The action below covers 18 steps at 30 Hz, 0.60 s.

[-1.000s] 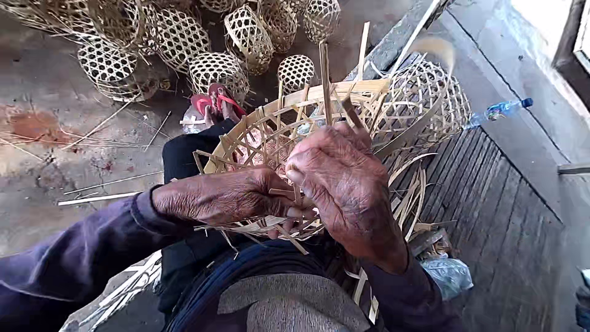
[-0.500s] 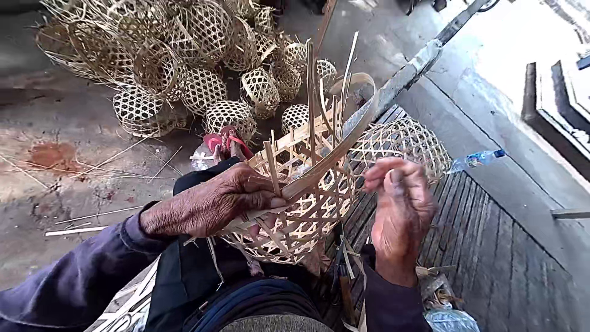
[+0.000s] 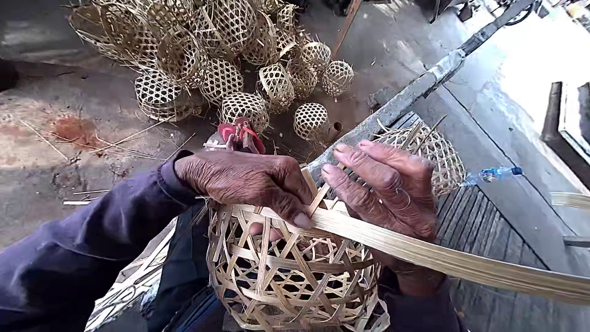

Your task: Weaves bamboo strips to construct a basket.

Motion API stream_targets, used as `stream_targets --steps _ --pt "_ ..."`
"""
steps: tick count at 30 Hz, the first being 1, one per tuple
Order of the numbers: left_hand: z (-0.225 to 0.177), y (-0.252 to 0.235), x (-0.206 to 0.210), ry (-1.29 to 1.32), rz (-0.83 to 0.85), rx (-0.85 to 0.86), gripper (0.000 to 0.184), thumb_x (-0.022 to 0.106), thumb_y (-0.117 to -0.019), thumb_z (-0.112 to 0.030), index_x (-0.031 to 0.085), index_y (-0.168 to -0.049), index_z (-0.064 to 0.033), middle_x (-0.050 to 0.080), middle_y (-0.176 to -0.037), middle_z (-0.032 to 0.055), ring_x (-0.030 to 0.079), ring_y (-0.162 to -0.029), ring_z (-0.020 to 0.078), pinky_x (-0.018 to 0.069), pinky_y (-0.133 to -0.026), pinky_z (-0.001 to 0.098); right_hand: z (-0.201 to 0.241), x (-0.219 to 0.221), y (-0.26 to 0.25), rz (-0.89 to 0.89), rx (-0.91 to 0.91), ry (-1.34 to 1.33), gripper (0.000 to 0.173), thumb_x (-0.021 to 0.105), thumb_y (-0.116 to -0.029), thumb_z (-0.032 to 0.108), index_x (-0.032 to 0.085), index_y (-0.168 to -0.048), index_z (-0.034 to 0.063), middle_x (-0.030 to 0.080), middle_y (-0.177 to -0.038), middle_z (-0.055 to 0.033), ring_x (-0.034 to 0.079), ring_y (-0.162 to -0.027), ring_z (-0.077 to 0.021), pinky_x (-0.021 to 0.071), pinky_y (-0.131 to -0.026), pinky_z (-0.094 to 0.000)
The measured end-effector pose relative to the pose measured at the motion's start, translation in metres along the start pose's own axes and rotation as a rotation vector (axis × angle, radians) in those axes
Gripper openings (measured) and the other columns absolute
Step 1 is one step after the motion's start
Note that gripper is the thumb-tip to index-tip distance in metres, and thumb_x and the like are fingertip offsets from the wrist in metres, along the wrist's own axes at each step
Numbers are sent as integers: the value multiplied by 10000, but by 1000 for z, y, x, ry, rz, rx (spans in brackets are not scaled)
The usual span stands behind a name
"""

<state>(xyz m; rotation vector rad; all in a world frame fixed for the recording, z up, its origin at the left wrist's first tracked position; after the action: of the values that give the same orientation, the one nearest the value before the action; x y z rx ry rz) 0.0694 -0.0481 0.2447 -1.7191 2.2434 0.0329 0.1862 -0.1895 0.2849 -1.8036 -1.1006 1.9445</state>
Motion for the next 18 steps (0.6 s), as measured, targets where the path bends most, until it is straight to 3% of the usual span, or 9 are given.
stream_targets --steps 5,8,15,18 --pt "-3 -6 -2 -138 -45 57 280 590 -992 -165 746 -789 -53 643 -625 -71 570 -545 -52 431 -490 94 -4 -3 -4 32 -28 72 131 661 -973 114 757 -1041 55 723 -1064 -129 633 -1107 -271 463 -1012 -353" --pt "-9 -10 -9 -110 -91 21 271 586 -1002 -161 733 -795 -66 668 -635 -67 607 -522 -33 482 -454 106 -7 -10 -16 51 -46 100 142 640 -978 105 751 -1030 32 700 -994 -142 611 -1010 -267 452 -922 -351" --pt "-12 -9 -4 -365 -381 140 260 598 -972 -174 712 -762 -71 622 -604 -65 573 -508 -31 476 -453 118 -19 -10 -14 58 -12 119 136 618 -982 83 737 -1022 30 693 -995 -141 608 -985 -277 461 -870 -363" --pt "-6 -10 0 -347 -442 165 238 586 -972 -139 687 -769 -65 606 -588 -60 570 -495 -22 487 -449 129 -17 -7 -9 17 21 128 127 648 -968 82 740 -1030 21 693 -1012 -156 610 -991 -283 470 -881 -360"
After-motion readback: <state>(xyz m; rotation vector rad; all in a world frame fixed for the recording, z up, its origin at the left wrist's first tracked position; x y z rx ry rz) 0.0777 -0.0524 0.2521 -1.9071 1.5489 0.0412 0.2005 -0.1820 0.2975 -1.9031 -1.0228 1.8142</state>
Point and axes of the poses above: each hand's wrist, its own y-axis away from the middle knuckle, its own x-axis out of the palm, z = x × y, the point moved 4 cm from there along -y, towards the middle knuckle
